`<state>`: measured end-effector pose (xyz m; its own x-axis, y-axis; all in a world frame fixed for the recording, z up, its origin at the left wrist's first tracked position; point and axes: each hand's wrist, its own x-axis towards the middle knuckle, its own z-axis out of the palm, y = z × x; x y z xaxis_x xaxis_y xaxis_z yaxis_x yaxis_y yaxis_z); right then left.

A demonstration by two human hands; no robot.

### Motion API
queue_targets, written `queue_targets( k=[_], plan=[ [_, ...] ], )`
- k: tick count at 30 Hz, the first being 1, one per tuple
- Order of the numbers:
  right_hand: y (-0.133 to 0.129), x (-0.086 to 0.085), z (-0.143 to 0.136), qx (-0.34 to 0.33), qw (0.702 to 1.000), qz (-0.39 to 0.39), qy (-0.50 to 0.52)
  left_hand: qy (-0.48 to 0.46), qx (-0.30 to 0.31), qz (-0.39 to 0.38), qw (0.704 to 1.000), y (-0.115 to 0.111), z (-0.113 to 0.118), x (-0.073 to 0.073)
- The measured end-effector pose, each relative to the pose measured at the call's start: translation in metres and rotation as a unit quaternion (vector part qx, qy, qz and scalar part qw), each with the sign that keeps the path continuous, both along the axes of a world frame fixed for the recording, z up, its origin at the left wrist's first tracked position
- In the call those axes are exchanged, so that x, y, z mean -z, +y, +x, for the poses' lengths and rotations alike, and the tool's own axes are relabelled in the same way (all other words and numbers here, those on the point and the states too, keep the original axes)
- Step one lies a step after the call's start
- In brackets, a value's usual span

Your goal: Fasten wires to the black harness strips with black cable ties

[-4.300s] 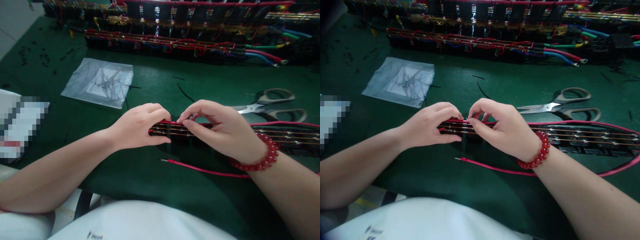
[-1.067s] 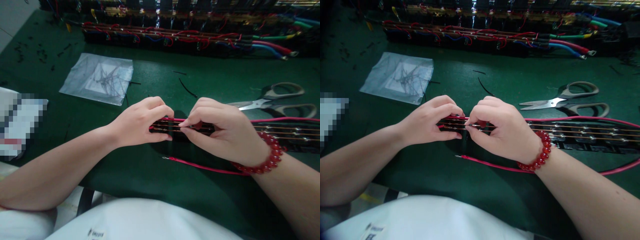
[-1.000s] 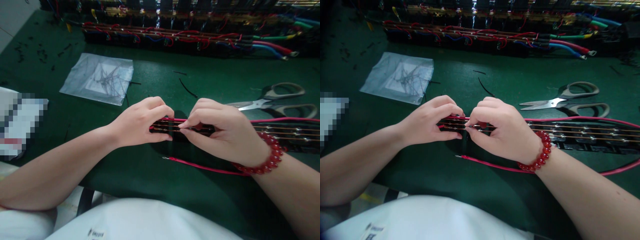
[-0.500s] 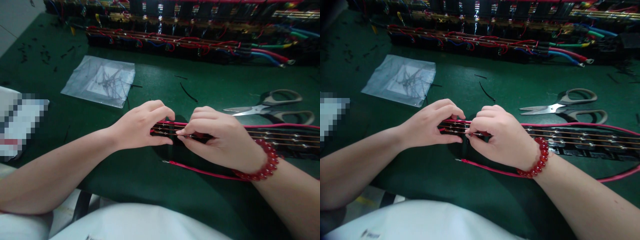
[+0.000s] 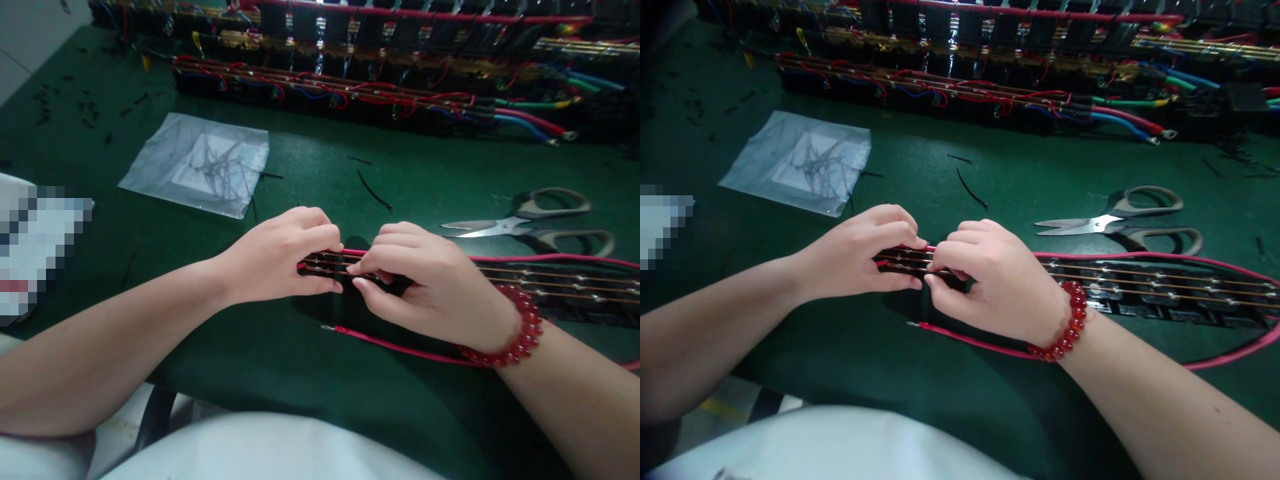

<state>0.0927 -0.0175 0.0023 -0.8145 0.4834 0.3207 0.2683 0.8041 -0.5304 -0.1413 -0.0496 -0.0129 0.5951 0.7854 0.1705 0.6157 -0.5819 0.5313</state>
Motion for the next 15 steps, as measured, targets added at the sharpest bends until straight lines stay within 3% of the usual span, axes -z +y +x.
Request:
queue_targets(
  k=[15],
  plan=[
    [-0.0005,0.0012,0.0015,-0.034,0.999,0.022,0.019,0.010,-0.005,-0.008,1.000,0.0004,0.0009,0.0002]
  ],
)
